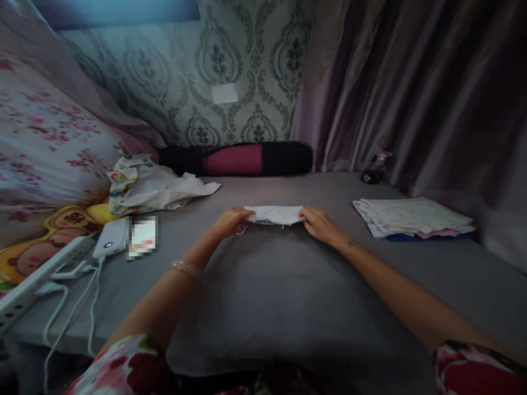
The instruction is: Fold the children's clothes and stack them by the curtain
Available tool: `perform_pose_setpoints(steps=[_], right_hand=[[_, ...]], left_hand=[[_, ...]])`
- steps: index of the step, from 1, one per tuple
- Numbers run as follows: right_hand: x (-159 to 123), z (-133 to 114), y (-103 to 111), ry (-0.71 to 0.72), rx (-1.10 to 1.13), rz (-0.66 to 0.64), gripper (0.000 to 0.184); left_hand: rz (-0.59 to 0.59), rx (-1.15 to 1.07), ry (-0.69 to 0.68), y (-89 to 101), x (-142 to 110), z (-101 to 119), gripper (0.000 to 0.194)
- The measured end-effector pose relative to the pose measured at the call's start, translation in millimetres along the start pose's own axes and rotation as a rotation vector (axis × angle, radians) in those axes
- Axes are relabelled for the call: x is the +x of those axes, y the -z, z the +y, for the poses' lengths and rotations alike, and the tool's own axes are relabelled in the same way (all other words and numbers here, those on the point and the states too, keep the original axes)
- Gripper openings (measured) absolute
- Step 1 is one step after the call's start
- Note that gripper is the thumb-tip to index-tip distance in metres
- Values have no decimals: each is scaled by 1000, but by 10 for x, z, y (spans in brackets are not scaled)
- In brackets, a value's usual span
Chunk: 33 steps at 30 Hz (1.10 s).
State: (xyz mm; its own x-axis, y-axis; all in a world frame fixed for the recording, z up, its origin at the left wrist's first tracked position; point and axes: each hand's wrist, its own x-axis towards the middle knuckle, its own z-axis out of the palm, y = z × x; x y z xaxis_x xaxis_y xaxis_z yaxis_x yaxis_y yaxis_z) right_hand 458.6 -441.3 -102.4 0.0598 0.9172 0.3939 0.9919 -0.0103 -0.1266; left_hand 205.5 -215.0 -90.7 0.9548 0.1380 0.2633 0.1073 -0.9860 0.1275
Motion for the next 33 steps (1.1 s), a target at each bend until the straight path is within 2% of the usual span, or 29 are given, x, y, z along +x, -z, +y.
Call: perform_pose_setpoints(steps=[5, 12, 15, 18, 22, 25, 29, 33], right_hand=[[-145, -55, -30, 37, -33, -48, 28], [-247, -112, 42, 85, 1, -130, 40], [-205, -148, 71, 32, -7, -156, 38], [-61, -224, 47, -88, -34, -137, 29], [240, -402, -98, -194, -22, -81, 35], [441, -547, -250, -202, -19, -56, 43], [564, -646, -425, -238, -26, -85, 50], [554, -634, -544, -260, -5, -149, 53]], left_hand=[[-74, 44, -40, -54, -99, 52, 47], [-124, 83, -22, -160, -243, -20, 66], [-119, 45, -7, -160, -228, -44, 62], [-62, -12, 59, -141, -98, 19, 49], [59, -3, 288, -165, 202, 259, 46], [87, 48, 294, -232, 421, 480, 41], [52, 102, 342, -368, 585, 658, 42], [-36, 85, 368, -522, 610, 651, 46]])
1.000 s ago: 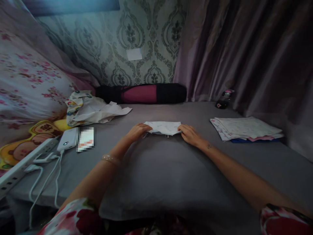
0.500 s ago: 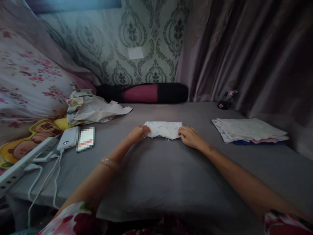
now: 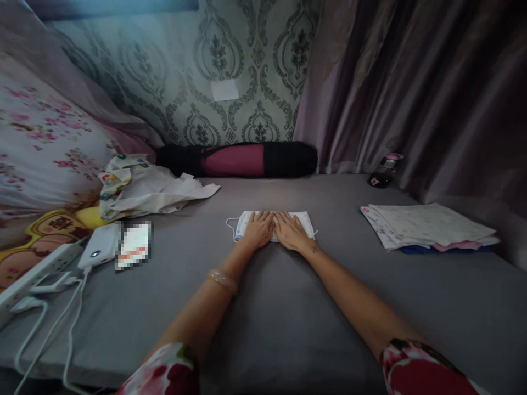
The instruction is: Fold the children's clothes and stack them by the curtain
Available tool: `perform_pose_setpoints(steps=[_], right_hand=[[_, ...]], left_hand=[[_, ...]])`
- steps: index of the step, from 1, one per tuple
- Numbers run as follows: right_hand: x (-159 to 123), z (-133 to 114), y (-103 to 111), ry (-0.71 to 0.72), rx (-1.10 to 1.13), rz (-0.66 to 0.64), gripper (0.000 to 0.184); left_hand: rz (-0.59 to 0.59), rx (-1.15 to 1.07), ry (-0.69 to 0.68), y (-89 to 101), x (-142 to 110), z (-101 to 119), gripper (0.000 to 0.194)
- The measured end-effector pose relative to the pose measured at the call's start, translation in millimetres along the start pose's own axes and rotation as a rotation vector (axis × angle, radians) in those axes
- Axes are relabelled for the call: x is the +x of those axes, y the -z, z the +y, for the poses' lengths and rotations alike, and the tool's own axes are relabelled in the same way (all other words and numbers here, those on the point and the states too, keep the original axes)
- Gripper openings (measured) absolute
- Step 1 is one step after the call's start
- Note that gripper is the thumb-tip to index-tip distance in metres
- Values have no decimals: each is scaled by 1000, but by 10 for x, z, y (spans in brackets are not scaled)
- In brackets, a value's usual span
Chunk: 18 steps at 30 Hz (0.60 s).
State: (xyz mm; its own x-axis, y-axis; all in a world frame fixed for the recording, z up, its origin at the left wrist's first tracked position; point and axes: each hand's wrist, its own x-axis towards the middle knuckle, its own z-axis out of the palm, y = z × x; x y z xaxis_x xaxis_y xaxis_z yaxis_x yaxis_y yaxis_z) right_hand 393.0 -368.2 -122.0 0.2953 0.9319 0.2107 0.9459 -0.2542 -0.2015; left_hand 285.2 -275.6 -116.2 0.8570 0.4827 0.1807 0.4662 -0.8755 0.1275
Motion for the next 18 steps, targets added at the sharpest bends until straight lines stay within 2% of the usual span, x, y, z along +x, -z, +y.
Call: perform_pose_setpoints(steps=[3, 8, 16, 18], right_hand=[[-3, 27, -51, -7, 11, -12, 55], [10, 49, -81, -3, 1, -18, 55], [32, 66, -44, -14, 40, -63, 55], [37, 61, 0, -22, 60, -65, 55]], left_hand=[[-50, -21, -14, -77, 11, -41, 49], [-55, -30, -19, -99, 24, -64, 49], [-47, -74, -12, -85, 32, -81, 47], [-4, -74, 0, -64, 35, -85, 46]])
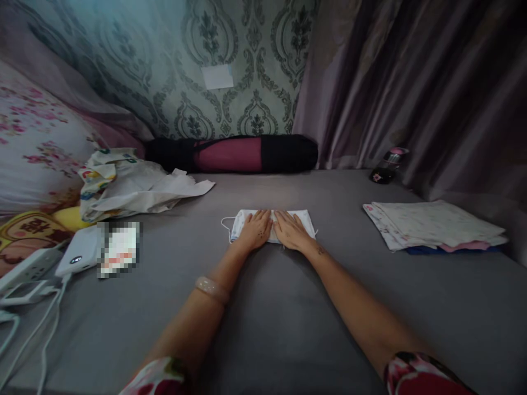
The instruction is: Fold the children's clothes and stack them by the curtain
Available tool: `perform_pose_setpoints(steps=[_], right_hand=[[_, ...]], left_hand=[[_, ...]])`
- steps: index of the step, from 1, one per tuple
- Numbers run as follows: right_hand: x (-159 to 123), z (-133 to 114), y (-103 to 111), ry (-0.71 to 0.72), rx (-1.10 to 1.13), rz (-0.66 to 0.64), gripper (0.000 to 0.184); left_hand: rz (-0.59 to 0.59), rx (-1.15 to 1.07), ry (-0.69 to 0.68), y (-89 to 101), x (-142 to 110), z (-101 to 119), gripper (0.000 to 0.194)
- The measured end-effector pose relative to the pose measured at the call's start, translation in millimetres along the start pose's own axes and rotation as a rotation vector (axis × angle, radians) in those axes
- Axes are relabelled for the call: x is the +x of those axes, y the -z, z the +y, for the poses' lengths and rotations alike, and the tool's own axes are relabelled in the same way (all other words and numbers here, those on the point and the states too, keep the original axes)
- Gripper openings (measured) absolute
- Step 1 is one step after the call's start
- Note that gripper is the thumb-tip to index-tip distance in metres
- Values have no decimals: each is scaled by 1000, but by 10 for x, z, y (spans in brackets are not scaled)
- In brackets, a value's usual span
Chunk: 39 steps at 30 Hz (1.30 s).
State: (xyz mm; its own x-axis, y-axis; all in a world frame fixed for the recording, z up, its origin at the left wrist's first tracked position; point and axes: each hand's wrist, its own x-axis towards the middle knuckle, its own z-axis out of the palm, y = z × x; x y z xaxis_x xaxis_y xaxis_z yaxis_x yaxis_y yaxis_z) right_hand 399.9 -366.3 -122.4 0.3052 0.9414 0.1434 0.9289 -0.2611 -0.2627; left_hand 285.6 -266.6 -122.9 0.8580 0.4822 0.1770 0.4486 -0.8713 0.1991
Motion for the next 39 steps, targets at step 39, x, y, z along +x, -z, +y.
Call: perform_pose_setpoints(steps=[39], right_hand=[[-69, -3, -41, -119, -75, 93, 53]], left_hand=[[76, 139, 46, -135, -45, -69, 53]])
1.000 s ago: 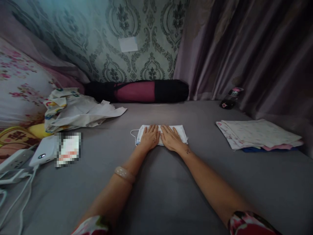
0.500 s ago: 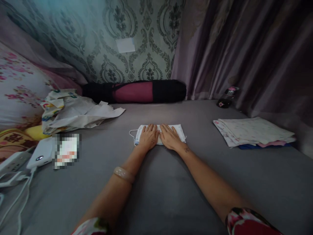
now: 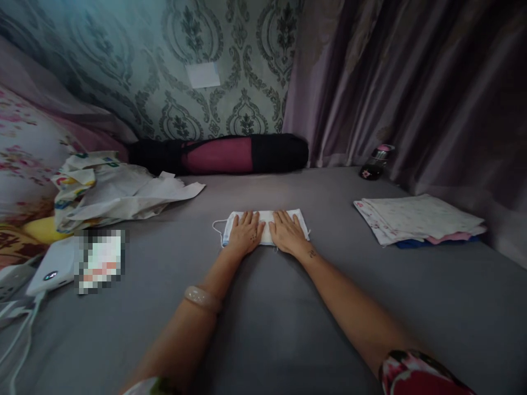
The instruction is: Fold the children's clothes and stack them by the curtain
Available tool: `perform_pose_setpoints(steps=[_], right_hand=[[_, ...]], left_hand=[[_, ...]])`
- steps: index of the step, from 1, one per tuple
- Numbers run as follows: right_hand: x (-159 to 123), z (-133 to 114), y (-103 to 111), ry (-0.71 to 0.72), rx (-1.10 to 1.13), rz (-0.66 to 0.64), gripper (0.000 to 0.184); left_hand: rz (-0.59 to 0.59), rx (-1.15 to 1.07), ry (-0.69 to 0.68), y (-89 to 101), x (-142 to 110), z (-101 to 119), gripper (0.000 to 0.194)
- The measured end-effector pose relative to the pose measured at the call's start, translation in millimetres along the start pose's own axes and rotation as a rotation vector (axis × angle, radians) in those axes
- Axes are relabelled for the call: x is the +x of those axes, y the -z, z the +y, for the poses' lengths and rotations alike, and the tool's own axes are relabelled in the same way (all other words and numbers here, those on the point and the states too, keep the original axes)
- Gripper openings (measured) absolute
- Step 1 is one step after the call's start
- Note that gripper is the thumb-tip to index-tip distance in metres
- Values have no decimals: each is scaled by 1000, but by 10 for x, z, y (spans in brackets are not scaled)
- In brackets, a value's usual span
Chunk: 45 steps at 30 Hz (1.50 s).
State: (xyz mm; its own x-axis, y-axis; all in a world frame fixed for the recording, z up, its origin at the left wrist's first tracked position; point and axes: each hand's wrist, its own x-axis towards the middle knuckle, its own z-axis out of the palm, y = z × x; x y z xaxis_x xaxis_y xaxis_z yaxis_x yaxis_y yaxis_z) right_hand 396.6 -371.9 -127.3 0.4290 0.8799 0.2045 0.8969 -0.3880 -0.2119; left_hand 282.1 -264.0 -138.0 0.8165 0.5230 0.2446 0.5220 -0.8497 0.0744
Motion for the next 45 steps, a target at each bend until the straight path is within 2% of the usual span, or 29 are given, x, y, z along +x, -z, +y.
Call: perform_pose_setpoints(steps=[11, 18, 24, 28, 37, 43, 45], right_hand=[[0, -5, 63, -13, 4, -19, 54], [3, 44, 129, -80, -81, 16, 56], [0, 71, 73, -133, -72, -90, 59], [3, 76, 67, -130, -64, -87, 60], [15, 101, 86, -143, -56, -92, 60], [48, 190, 120, -205, -108, -16, 63], [58, 225, 101, -240, -106, -29, 64]], left_hand=[[18, -1, 0, 65, -8, 4, 52], [138, 53, 119, 163, -1, -22, 54], [-45, 43, 169, 61, 7, -89, 54], [-51, 34, 169, 30, 16, -104, 55], [13, 42, 151, 77, -14, -122, 53], [133, 49, 195, 143, -24, -187, 51], [118, 43, 207, 130, -25, -223, 51]])
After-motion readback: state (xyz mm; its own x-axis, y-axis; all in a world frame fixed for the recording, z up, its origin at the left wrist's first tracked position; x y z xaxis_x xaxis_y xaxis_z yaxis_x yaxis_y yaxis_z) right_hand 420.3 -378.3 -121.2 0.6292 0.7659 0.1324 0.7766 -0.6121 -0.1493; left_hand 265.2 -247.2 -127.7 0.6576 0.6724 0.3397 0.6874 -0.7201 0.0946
